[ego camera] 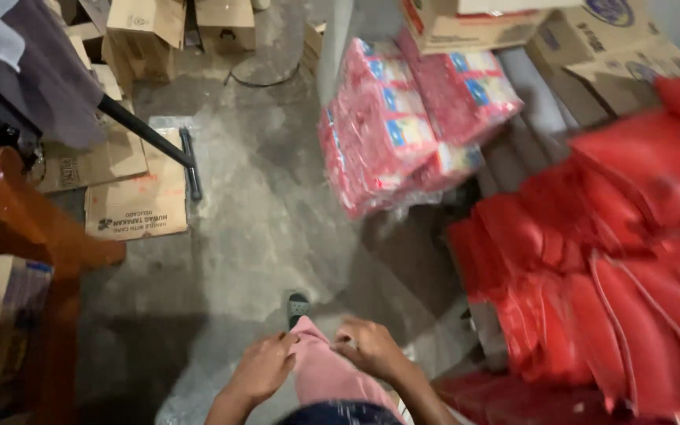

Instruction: The person repeatedly picks up large plastic-wrapped bundles of packaged goods from the floor and places them on a wooden table. The person walks back and forth between the floor and the table multiple times, handling different bundles one at a time.

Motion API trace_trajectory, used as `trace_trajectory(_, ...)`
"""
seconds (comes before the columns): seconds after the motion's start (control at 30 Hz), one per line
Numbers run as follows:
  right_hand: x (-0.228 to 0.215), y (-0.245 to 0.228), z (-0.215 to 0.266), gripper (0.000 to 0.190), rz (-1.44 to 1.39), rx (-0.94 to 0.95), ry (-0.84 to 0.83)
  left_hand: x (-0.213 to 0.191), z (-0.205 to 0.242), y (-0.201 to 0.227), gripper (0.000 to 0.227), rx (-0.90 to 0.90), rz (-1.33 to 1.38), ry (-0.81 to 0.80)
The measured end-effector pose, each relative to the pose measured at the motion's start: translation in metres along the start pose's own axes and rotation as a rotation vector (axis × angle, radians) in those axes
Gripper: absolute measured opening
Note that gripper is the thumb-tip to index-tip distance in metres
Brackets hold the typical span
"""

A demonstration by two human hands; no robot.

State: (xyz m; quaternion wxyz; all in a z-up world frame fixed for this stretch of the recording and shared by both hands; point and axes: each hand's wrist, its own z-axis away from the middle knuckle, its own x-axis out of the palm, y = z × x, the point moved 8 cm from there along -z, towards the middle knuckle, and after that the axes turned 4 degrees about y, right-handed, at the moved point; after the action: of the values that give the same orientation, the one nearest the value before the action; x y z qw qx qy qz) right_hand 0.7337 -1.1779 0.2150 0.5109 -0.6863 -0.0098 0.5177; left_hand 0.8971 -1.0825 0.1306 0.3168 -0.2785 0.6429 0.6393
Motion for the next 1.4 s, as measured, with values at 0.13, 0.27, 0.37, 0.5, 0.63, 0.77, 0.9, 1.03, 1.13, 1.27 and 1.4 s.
trace_trajectory(0.13,-0.031,0.014,-0.126,0.016,0.071,-0.156,0.002,-0.006,-0.091,-0.040,0.024,0.076,0.152,0.088)
trace_trajectory(0.27,-0.054,-0.002,-0.244,0.015,0.090,-0.237,-0.009,-0.072,-0.172,-0.079,0.023,-0.200,0.236,-0.094)
trace_trajectory(0.37,-0.059,-0.010,-0.331,0.016,0.092,-0.326,-0.110,-0.116,-0.226,-0.134,0.027,-0.216,0.277,0.078)
trace_trajectory(0.5,-0.060,-0.004,-0.449,0.015,0.093,-0.360,-0.255,-0.140,-0.276,-0.242,0.033,-0.354,0.203,0.146)
trace_trajectory(0.63,-0.068,0.016,-0.574,0.016,0.130,-0.282,-0.258,-0.153,-0.341,-0.349,0.035,-0.490,0.136,-0.056)
trace_trajectory(0.77,-0.097,0.038,-0.695,0.017,0.151,-0.179,-0.228,-0.186,-0.443,-0.461,0.036,-0.403,0.076,-0.200)
trace_trajectory(0.9,-0.141,0.049,-0.784,0.017,0.071,-0.076,-0.121,-0.282,-0.552,-0.460,0.029,-0.218,0.006,-0.180)
trace_trajectory(1.03,-0.194,0.083,-0.869,0.018,0.073,0.066,0.003,-0.403,-0.734,-0.414,0.021,-0.018,-0.053,-0.145)
trace_trajectory(1.13,-0.235,0.117,-0.937,0.019,0.086,0.127,0.027,-0.445,-0.838,-0.410,0.029,0.072,-0.036,-0.051)
trace_trajectory(1.27,-0.287,0.183,-1.050,0.020,0.123,0.158,0.042,-0.444,-0.947,-0.448,0.028,0.097,0.019,0.001)
trace_trajectory(1.4,-0.361,0.209,-1.174,0.020,0.156,0.142,0.083,-0.429,-1.047,-0.496,0.026,-0.033,0.063,-0.164)
